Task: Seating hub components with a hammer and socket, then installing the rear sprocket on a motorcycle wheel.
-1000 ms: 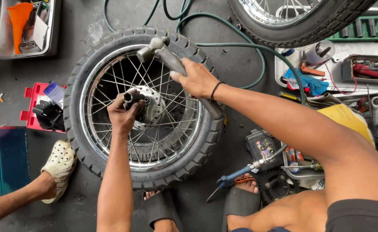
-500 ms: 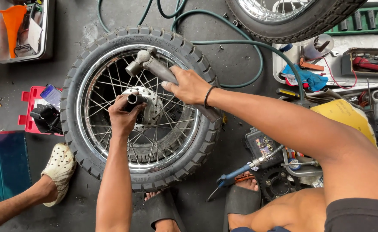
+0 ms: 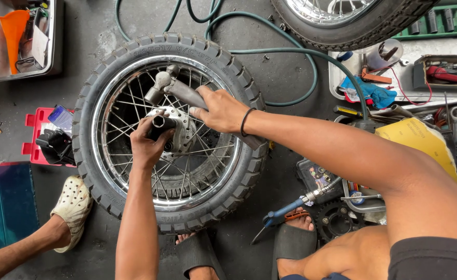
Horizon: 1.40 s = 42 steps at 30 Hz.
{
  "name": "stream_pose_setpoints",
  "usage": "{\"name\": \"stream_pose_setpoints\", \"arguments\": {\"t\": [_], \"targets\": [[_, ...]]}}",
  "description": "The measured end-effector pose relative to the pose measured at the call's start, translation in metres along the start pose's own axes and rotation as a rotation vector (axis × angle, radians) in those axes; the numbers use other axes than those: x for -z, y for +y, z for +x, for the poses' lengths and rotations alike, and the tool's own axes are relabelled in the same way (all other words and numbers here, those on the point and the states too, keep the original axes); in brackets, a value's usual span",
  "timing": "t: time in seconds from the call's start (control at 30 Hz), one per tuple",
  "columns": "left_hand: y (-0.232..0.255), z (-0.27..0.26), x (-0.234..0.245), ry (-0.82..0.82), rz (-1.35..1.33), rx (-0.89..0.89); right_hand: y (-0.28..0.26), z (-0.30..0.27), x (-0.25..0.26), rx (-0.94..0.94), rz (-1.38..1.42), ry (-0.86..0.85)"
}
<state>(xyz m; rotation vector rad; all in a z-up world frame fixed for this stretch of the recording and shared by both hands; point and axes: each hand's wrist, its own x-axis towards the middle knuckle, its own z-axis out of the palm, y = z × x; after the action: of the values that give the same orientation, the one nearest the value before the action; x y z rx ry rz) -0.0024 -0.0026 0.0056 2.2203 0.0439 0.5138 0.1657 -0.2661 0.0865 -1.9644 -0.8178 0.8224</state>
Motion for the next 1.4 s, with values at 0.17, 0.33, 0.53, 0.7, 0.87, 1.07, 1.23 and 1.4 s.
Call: {"name": "stream_pose_setpoints", "arguments": {"t": [0.17, 0.33, 0.53, 0.7, 0.87, 1.07, 1.23, 1.4], "targets": [[-0.019, -0.005, -0.005, 0.040, 0.072, 0.029, -0.027, -0.012, 0.008, 0.095, -0.100, -0.044], [0.003, 0.001, -0.007, 0.063, 0.008, -0.064, -0.040, -0.017, 0.007, 0.165, -0.173, -0.108], [-0.002, 0.001, -0.010, 0.094, 0.132, -0.036, -0.023, -0.006, -0.011, 0.137, -0.360, -0.195], [-0.026, -0.011, -0.011, 0.092, 0.165, 0.032, -0.061, -0.024, 0.005, 0.244, -0.221, -0.104], [-0.009, -0.004, -0.007, 0.098, 0.188, 0.029, -0.025, -0.003, -0.024, 0.262, -0.417, -0.097], [0.017, -0.003, -0.009, 0.122, 0.043, 0.098, -0.044, -0.017, -0.012, 0.138, -0.356, -0.217], [0.010, -0.001, 0.000, 0.189, -0.082, 0.143, -0.050, -0.020, 0.010, 0.147, -0.134, -0.080], [0.005, -0.002, -0.004, 0.149, -0.123, 0.070, -0.023, -0.007, 0.012, 0.102, -0.066, 0.063]]}}
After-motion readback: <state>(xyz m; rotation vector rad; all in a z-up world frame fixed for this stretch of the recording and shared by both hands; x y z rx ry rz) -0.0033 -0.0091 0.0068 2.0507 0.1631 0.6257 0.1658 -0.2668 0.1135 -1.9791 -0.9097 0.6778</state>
